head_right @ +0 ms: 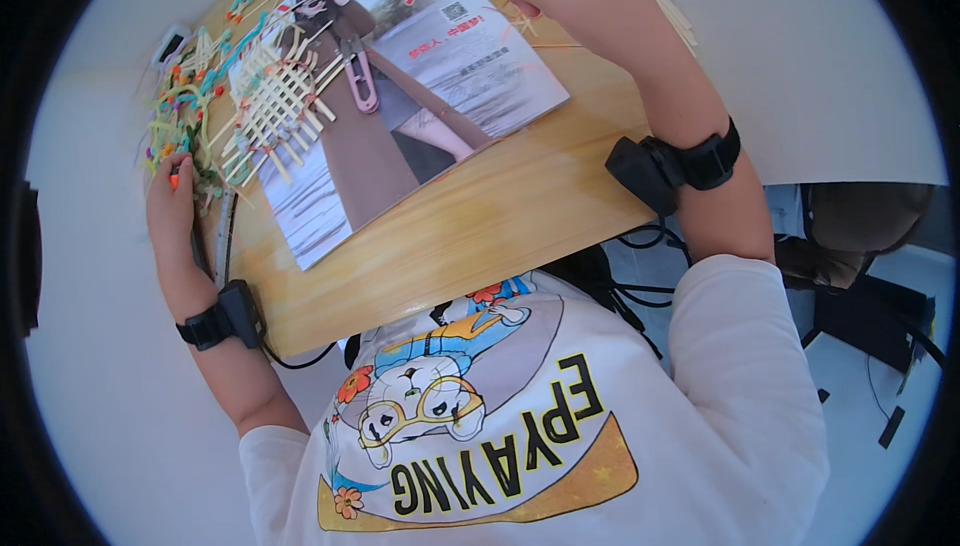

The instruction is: The user is weaving thin bamboo or wood sticks together using an orange string to create a decorative craft item.

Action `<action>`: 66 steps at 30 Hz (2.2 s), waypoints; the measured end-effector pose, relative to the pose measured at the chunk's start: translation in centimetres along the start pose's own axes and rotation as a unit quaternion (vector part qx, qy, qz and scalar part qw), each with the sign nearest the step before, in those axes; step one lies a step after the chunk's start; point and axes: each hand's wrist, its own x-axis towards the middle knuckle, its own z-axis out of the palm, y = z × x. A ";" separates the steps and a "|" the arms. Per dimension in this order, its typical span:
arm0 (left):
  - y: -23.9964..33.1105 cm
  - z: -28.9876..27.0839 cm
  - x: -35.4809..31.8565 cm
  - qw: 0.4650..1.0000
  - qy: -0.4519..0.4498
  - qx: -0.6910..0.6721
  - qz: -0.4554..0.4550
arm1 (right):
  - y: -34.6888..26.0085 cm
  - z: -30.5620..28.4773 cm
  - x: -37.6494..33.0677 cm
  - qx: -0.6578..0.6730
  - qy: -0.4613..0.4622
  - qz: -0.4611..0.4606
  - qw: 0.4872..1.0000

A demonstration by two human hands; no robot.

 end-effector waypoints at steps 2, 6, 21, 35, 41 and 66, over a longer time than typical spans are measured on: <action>0.1 1.1 0.5 1.000 0.006 -0.028 -0.001 | -0.1 0.0 -0.5 0.004 -0.008 0.007 1.000; 1.0 3.7 1.3 0.998 -0.044 -0.045 0.022 | -0.1 -0.4 -1.3 -0.003 0.000 0.049 0.999; 4.6 2.3 0.1 0.993 0.067 -0.087 0.037 | 1.9 -1.8 -2.1 -0.075 -0.075 -0.026 0.994; 20.6 -10.3 -15.7 0.709 0.141 -0.418 0.549 | -0.6 3.7 -1.4 0.015 -0.171 -0.062 0.983; 15.1 -8.8 -13.1 0.600 0.190 -0.495 0.599 | -0.1 5.8 -2.6 0.060 -0.159 -0.035 0.985; 14.8 2.1 -2.5 0.918 -0.023 -0.260 0.298 | 0.4 4.2 -3.3 0.053 -0.122 0.036 0.990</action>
